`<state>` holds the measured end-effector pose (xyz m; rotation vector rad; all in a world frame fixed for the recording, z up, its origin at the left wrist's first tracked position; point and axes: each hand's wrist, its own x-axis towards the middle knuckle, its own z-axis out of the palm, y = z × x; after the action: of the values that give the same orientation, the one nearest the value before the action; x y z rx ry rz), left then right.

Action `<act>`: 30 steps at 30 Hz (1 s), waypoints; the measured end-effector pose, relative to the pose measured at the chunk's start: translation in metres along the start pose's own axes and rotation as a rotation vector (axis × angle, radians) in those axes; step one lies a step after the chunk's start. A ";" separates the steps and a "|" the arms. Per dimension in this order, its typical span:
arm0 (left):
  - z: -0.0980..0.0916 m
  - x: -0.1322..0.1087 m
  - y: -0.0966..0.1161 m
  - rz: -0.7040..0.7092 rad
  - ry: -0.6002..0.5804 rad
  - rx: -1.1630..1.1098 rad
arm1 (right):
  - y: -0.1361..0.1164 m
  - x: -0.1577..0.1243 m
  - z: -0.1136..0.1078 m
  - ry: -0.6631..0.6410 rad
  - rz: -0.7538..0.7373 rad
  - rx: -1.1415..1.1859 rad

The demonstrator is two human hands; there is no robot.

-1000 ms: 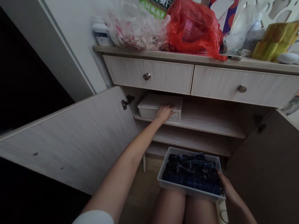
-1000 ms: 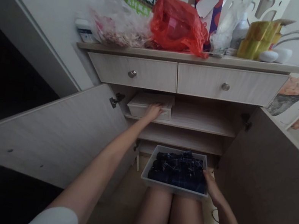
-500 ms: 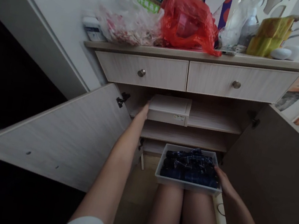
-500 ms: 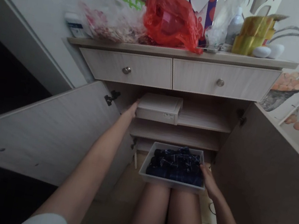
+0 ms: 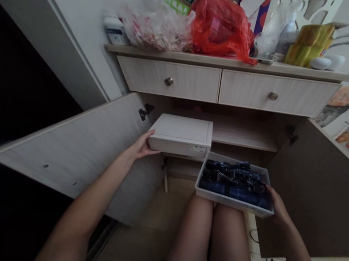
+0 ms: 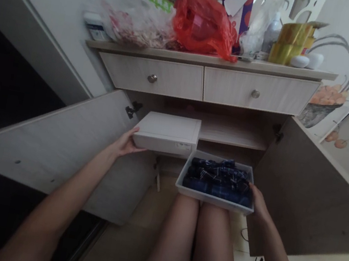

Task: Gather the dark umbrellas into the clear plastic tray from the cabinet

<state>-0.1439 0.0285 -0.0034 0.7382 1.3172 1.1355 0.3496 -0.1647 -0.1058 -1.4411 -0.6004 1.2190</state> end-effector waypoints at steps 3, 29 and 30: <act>-0.025 -0.026 -0.012 0.026 0.024 -0.029 | -0.023 -0.004 -0.007 0.080 0.038 0.076; 0.029 -0.083 -0.056 -0.035 -0.010 -0.069 | -0.063 0.036 0.047 -0.098 -0.129 -0.067; 0.033 -0.085 -0.060 -0.035 -0.011 -0.072 | -0.060 0.039 0.052 -0.094 -0.144 -0.067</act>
<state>-0.0892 -0.0634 -0.0232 0.6650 1.2693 1.1431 0.3313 -0.0931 -0.0574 -1.3761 -0.8025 1.1668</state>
